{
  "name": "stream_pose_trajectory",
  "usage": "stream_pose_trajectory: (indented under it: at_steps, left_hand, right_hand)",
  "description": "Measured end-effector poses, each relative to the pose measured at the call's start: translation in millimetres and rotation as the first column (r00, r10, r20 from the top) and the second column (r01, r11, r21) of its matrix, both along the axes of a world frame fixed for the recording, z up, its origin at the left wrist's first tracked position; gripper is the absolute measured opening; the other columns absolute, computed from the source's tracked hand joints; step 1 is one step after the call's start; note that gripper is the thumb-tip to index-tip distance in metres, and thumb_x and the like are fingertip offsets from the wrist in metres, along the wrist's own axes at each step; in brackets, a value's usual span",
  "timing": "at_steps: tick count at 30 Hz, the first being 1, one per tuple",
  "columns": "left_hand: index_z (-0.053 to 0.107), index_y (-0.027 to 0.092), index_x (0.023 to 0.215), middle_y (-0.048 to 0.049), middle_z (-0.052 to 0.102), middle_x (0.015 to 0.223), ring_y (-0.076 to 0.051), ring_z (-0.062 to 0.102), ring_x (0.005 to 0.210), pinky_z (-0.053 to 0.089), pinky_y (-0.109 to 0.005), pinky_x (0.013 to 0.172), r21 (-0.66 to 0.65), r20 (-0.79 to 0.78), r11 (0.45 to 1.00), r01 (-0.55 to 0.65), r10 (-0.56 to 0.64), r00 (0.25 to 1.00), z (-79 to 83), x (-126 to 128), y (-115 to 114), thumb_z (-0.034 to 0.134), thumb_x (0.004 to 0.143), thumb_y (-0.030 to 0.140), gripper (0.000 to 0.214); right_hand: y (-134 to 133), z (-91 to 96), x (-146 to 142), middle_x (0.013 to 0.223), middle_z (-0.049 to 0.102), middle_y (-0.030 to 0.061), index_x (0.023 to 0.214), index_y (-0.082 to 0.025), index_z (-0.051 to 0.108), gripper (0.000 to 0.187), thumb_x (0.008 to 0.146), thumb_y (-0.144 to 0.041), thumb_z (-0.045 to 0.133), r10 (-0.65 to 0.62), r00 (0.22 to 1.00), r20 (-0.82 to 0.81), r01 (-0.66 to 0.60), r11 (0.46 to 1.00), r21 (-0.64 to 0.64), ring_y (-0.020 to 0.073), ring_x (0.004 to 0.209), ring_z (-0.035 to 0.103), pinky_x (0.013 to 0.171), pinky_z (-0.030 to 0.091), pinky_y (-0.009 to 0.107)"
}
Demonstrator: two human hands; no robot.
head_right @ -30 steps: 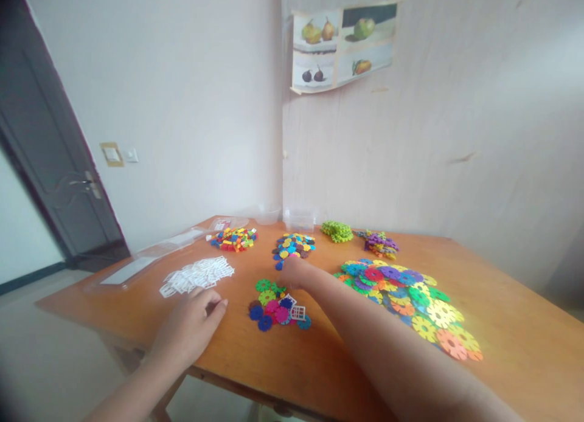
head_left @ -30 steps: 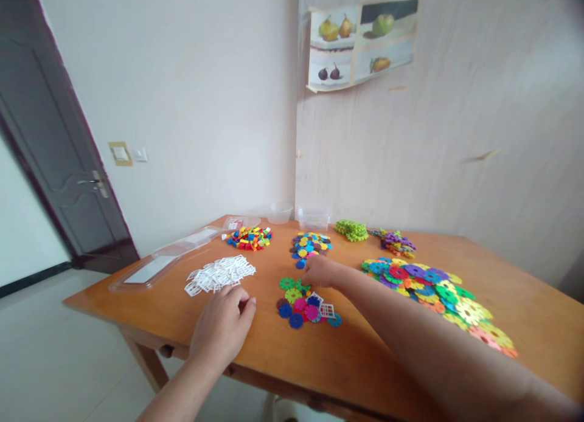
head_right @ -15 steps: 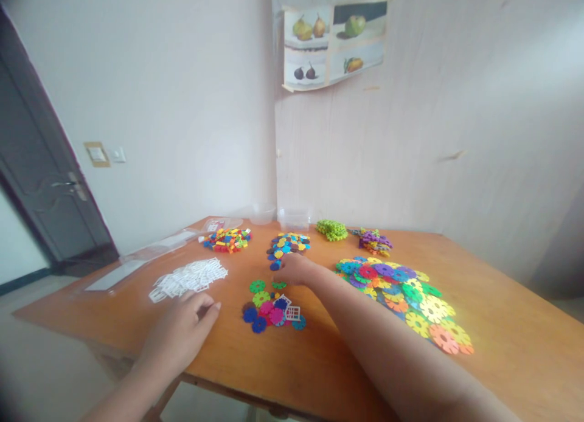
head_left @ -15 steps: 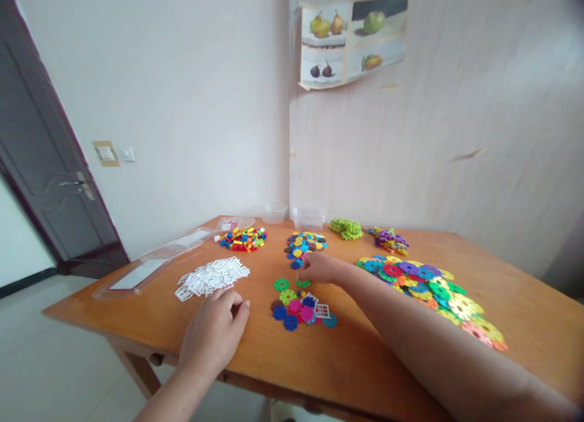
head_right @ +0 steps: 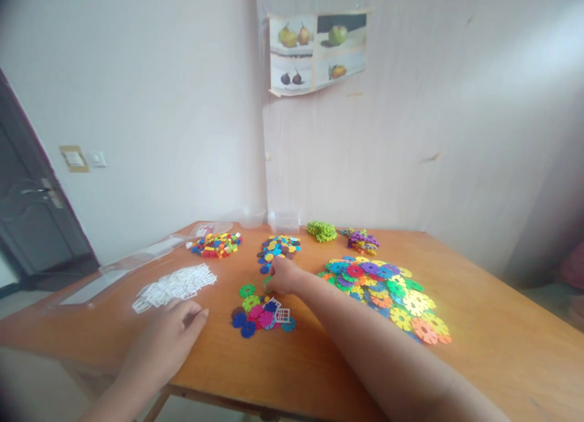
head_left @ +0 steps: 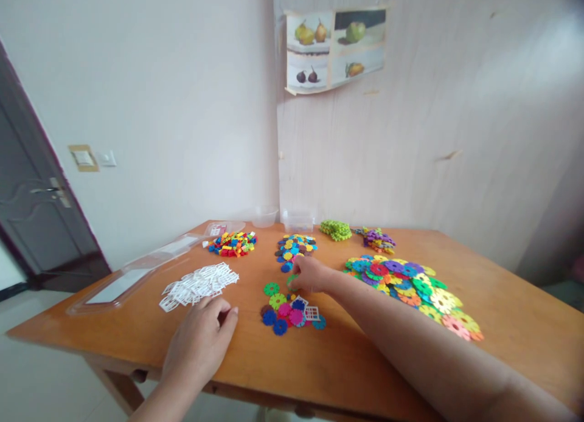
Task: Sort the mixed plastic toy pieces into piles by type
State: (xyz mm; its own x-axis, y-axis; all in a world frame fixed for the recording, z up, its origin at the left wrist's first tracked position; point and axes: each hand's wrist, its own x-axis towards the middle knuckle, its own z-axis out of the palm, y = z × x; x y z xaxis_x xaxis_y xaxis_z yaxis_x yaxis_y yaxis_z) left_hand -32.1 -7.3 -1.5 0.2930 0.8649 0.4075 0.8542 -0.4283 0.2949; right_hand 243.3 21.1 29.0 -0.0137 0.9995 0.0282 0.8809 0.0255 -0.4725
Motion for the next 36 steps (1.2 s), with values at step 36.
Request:
stream_pose_trajectory:
  at_steps: [36]
  left_hand:
    - [0.057, 0.021, 0.073, -0.0039, 0.061, 0.084, -0.019, 0.057, 0.080, 0.037, -0.029, 0.069, -0.044, -0.016, 0.999, -0.021, 0.020, 1.000, 3.2, 1.0, 2.5, 0.040, 0.091, 0.043, 0.033]
  right_hand:
    - [-86.7, 12.0, 167.4, 0.059, 0.060, -0.0005, 0.074, -0.019, 0.066, 0.023, 0.078, -0.037, 0.052, -0.522, 0.847, -0.097, 0.524, 0.793, 0.310, 0.0131, 0.056, 0.053, 0.050, 0.031, 0.022]
